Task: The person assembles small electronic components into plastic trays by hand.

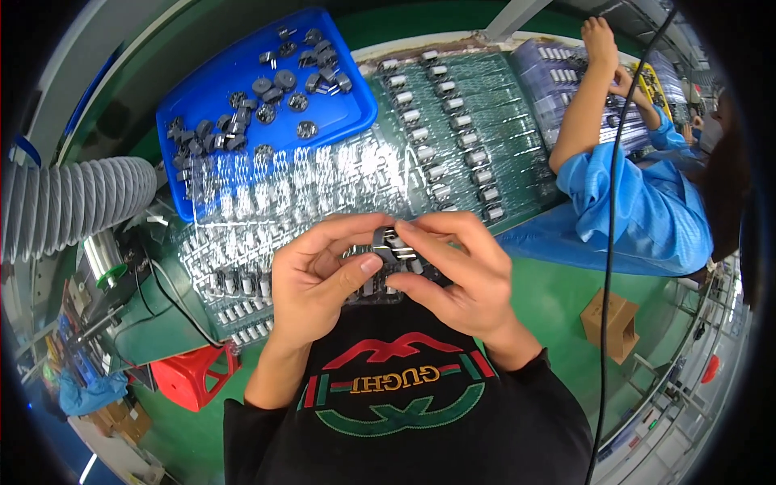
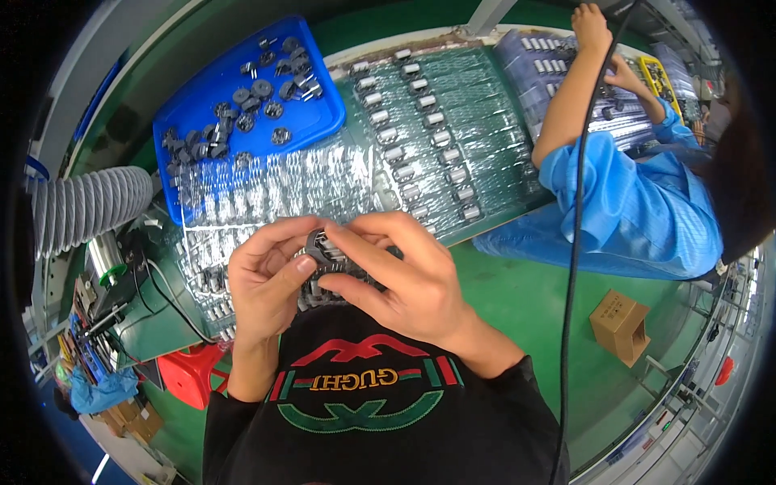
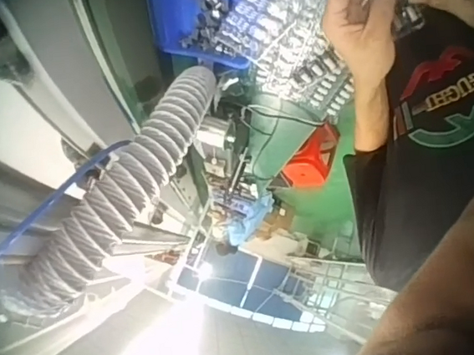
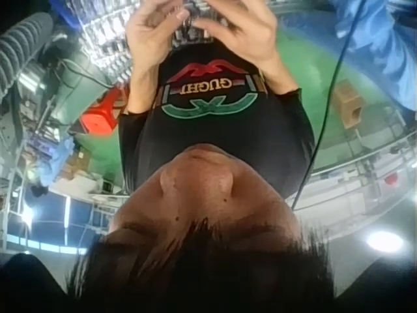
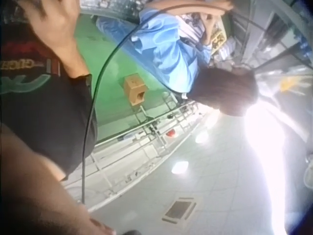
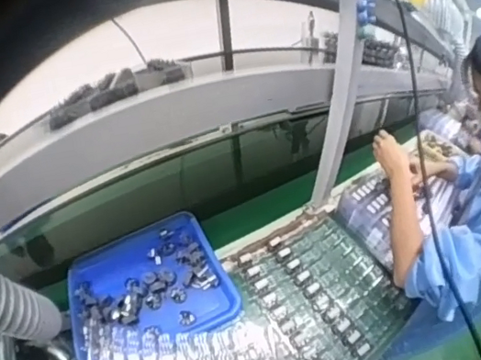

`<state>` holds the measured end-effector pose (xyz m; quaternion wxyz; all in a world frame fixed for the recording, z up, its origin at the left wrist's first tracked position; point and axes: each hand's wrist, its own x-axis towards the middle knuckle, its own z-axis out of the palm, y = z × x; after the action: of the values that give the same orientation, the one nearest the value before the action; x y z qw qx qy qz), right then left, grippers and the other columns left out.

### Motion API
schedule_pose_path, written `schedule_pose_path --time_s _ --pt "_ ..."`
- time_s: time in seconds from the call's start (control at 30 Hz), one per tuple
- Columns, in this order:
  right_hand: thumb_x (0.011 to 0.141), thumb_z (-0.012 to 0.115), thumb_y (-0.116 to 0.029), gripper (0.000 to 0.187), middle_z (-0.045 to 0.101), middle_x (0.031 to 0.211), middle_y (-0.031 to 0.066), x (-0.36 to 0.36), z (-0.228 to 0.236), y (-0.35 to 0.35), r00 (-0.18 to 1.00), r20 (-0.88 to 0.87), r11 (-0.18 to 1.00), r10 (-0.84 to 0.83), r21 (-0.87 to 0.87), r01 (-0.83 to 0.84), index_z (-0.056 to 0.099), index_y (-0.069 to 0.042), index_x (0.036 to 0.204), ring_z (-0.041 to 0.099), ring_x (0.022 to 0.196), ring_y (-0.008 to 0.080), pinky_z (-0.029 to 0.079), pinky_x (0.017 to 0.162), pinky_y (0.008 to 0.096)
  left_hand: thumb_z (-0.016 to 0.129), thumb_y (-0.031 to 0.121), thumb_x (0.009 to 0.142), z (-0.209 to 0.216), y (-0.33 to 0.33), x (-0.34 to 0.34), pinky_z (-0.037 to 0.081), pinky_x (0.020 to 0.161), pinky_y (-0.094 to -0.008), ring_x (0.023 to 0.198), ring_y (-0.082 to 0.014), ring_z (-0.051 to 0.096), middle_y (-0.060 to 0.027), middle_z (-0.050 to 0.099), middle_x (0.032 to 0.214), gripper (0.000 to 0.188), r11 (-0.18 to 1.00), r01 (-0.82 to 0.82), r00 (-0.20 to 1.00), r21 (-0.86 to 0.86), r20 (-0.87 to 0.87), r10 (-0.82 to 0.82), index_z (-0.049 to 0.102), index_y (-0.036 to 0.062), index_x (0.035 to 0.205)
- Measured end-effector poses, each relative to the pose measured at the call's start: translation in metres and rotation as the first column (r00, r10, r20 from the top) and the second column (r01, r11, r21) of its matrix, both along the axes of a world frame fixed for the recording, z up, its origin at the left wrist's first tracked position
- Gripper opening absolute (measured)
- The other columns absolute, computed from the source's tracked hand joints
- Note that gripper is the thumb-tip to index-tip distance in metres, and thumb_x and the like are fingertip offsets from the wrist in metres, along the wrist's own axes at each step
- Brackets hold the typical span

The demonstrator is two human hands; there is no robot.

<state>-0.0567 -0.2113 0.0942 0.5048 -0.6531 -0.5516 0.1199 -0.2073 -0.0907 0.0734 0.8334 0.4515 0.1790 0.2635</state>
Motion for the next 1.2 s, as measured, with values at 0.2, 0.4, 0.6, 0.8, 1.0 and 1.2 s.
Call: schedule_pose_path --time_s 0.2,0.4,0.6,0.8,1.0,1.2 --pt "0.083 0.078 0.004 0.035 0.065 0.108 0.0107 0.0 -0.031 0.006 0.944 -0.315 0.995 -0.098 -0.016 0.098 0.073 0.002 0.117 0.066 0.09 0.0147 0.053 0.074 0.024 0.067 -0.016 0.087 -0.019 -0.007 0.016 0.054 0.102 -0.0359 0.12 -0.0246 0.062 -0.0191 0.063 0.128 0.039 0.995 -0.056 0.998 0.078 -0.007 0.057 0.057 -0.0084 0.124" --pt "0.087 0.072 0.008 0.025 0.067 0.107 0.012 0.025 -0.034 0.018 0.649 -0.753 0.994 -0.11 -0.071 0.086 0.072 0.006 0.112 0.066 0.084 0.0166 0.055 0.072 0.0257 0.065 -0.01 0.092 -0.014 -0.006 0.035 0.051 0.106 -0.0368 0.128 -0.0241 0.058 -0.0178 0.059 0.138 0.035 0.979 -0.077 0.991 0.189 -0.096 0.096 0.058 -0.0035 0.125" --pt "0.092 0.07 -0.002 0.023 0.069 0.102 0.0117 0.117 -0.03 0.05 0.749 -0.613 0.96 -0.252 -0.058 0.275 0.071 0.007 0.113 0.067 0.076 0.0162 0.053 0.064 0.0246 0.071 0.005 0.087 -0.019 -0.011 0.024 0.049 0.103 -0.0417 0.128 -0.0362 0.057 -0.0168 0.059 0.138 0.039 0.577 0.123 0.932 0.808 -0.294 0.212 0.066 0.0092 0.125" --pt "0.092 0.07 -0.008 0.017 0.072 0.095 0.0104 0.2 -0.054 0.097 0.922 0.077 0.916 -0.379 -0.109 0.385 0.076 -0.001 0.105 0.07 0.077 0.0201 0.054 0.069 0.0325 0.073 0.005 0.083 -0.025 -0.022 0.005 0.049 0.104 -0.0438 0.132 -0.0359 0.052 -0.0137 0.059 0.135 0.037 0.212 0.326 0.914 0.921 -0.365 0.18 0.068 0.0058 0.119" --pt "0.09 0.07 -0.01 0.015 0.071 0.099 0.0129 0.22 -0.086 0.122 0.812 0.495 0.907 -0.311 -0.1 0.408 0.077 -0.005 0.101 0.069 0.089 0.0342 0.054 0.08 0.0413 0.071 0.002 0.082 -0.022 -0.018 -0.037 0.048 0.106 -0.0458 0.131 -0.037 0.053 -0.0119 0.06 0.135 0.035 0.302 0.327 0.879 0.895 -0.406 0.252 0.07 0.0081 0.117" --pt "0.089 0.069 -0.006 0.015 0.071 0.1 0.0128 0.223 -0.08 0.118 0.842 0.508 0.939 -0.181 -0.164 0.301 0.076 -0.004 0.102 0.069 0.091 0.0339 0.054 0.081 0.0406 0.068 -0.003 0.08 -0.024 0.018 -0.1 0.049 0.101 -0.0443 0.124 -0.0358 0.056 -0.0112 0.064 0.127 0.032 0.263 0.318 0.741 0.911 -0.412 0.53 0.072 0.0062 0.11"
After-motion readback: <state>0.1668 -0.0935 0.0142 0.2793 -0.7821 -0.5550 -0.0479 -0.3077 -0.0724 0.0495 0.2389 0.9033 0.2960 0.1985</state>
